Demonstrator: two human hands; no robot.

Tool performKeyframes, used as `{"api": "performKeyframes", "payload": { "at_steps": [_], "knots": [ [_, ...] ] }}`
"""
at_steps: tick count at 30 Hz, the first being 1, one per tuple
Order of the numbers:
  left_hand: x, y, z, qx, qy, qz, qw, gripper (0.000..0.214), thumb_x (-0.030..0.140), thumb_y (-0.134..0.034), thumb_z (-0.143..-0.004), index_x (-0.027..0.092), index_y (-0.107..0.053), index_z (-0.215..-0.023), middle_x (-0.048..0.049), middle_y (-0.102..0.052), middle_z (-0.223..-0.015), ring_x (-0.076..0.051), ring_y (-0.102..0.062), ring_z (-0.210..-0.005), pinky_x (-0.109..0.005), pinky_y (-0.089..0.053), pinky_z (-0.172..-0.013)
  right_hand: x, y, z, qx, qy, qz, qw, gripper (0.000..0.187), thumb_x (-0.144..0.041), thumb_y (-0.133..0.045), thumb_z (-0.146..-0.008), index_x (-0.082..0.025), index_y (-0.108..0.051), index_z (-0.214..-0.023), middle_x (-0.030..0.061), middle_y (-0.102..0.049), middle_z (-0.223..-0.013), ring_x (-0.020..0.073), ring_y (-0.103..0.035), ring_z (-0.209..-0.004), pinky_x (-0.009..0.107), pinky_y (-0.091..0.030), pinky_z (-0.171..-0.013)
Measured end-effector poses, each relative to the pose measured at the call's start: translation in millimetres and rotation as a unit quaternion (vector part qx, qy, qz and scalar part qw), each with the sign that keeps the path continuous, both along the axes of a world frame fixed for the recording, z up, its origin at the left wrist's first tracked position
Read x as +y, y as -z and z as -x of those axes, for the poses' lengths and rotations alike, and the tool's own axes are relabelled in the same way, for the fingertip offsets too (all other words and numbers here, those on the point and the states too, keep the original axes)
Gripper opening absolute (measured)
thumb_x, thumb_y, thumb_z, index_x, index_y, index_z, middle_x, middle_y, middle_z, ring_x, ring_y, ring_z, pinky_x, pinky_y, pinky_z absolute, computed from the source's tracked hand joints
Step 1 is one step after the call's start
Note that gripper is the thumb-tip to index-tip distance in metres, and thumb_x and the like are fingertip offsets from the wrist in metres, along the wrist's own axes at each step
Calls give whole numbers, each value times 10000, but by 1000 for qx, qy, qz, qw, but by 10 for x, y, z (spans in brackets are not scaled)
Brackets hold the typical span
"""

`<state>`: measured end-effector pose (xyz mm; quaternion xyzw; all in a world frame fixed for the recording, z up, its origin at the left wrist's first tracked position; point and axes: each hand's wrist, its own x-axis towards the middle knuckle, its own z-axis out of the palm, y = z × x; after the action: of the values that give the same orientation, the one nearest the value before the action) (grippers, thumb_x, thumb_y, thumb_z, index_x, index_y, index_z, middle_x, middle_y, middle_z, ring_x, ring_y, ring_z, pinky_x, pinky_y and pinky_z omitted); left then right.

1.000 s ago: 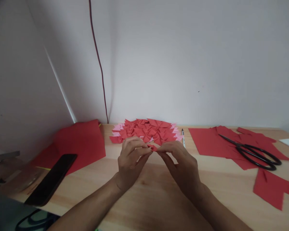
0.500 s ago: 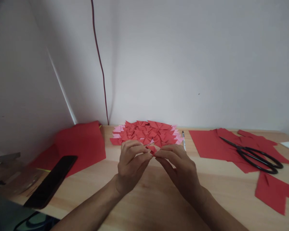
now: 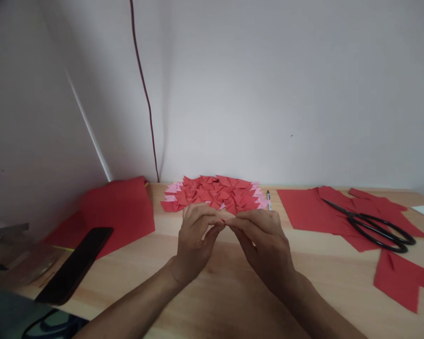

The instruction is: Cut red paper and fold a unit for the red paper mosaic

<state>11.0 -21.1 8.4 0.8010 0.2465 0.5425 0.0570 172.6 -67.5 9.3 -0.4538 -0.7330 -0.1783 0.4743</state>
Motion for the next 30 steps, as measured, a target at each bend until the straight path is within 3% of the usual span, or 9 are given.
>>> {"api": "performKeyframes", "payload": {
  "at_steps": [7,19,24,30],
  "knots": [
    [33,1,-10,1,-13,18,1000,39,222,-613,-853,196,-595,-831,-7,-626,-853,-154,-534,-871,-335,-375,-832,51,47,-22,14,-17,14,1000,133,-114,-641,-828,-211,-643,-920,27,-647,-813,167,-577,-773,318,-422,-705],
    [28,38,0,39,-26,19,999,121,185,-494,-918,202,-613,-902,-15,-631,-899,-151,-534,-918,-338,-356,-866,71,42,0,35,-27,51,998,121,-112,-587,-862,-219,-618,-908,3,-669,-829,154,-593,-788,298,-417,-747],
    [25,41,-21,65,-22,45,997,138,218,-496,-920,215,-634,-915,-26,-643,-894,-169,-530,-927,-353,-360,-866,94,71,8,31,-11,55,998,38,-173,-620,-843,-202,-600,-859,3,-642,-760,160,-579,-730,305,-415,-714],
    [45,45,-38,72,-29,54,995,144,164,-508,-890,218,-639,-913,-17,-640,-900,-168,-529,-929,-355,-367,-879,82,58,29,25,15,44,999,100,-109,-582,-822,-206,-603,-833,-8,-640,-733,147,-566,-696,281,-413,-677]
  ]
}}
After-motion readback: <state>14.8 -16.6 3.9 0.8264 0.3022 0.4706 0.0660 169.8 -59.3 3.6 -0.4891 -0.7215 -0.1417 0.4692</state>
